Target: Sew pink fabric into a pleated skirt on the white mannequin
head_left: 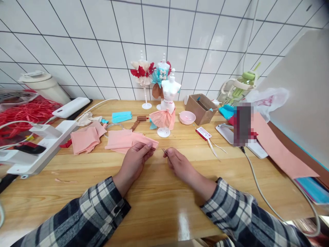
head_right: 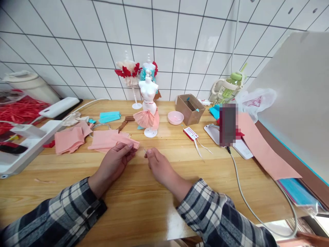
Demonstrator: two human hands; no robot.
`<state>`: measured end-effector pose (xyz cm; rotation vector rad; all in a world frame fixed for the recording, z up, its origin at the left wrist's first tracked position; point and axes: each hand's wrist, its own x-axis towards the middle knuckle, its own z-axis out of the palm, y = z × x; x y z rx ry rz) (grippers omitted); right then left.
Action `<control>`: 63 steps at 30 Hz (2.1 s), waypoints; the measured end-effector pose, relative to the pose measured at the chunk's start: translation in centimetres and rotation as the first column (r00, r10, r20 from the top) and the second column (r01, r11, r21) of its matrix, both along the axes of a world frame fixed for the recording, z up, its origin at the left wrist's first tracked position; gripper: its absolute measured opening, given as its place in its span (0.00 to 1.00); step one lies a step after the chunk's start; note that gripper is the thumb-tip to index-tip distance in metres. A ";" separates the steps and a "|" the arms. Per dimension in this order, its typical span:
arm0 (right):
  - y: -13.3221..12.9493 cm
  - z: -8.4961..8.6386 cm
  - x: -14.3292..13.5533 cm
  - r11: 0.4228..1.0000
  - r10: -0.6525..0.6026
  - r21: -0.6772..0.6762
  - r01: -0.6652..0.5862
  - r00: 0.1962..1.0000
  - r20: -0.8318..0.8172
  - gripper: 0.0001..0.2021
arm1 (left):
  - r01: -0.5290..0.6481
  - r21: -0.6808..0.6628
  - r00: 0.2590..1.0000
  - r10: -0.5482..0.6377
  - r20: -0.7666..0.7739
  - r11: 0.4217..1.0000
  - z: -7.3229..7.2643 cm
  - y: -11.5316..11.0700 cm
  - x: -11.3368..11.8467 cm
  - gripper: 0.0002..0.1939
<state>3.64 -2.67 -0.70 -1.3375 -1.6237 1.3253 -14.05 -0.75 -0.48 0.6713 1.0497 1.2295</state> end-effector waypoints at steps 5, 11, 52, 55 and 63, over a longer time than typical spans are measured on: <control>-0.4 -0.5 -0.8 0.973 0.091 -0.197 -0.118 0.986 -0.143 0.16 | 0.031 -0.015 0.999 -0.031 -0.039 0.999 0.4 -0.3 0.1 0.14; -0.6 -0.5 -0.4 0.976 0.161 -0.134 -0.170 0.984 -0.078 0.17 | 0.023 0.009 0.997 -0.023 -0.076 1.000 0.5 -0.8 0.3 0.15; -0.4 0.0 -0.4 0.989 0.090 -0.104 -0.101 0.990 -0.104 0.17 | -0.047 0.049 0.977 0.056 -0.206 0.998 0.6 -1.9 1.5 0.17; -0.5 0.1 -0.4 0.988 0.081 -0.123 -0.096 0.989 -0.121 0.16 | -0.053 0.051 0.979 0.062 -0.195 0.997 0.6 -1.9 1.5 0.17; -0.4 0.1 -0.4 0.989 0.073 -0.122 -0.088 0.990 -0.121 0.19 | -0.044 0.060 0.984 0.053 -0.167 0.997 0.5 -2.0 1.5 0.16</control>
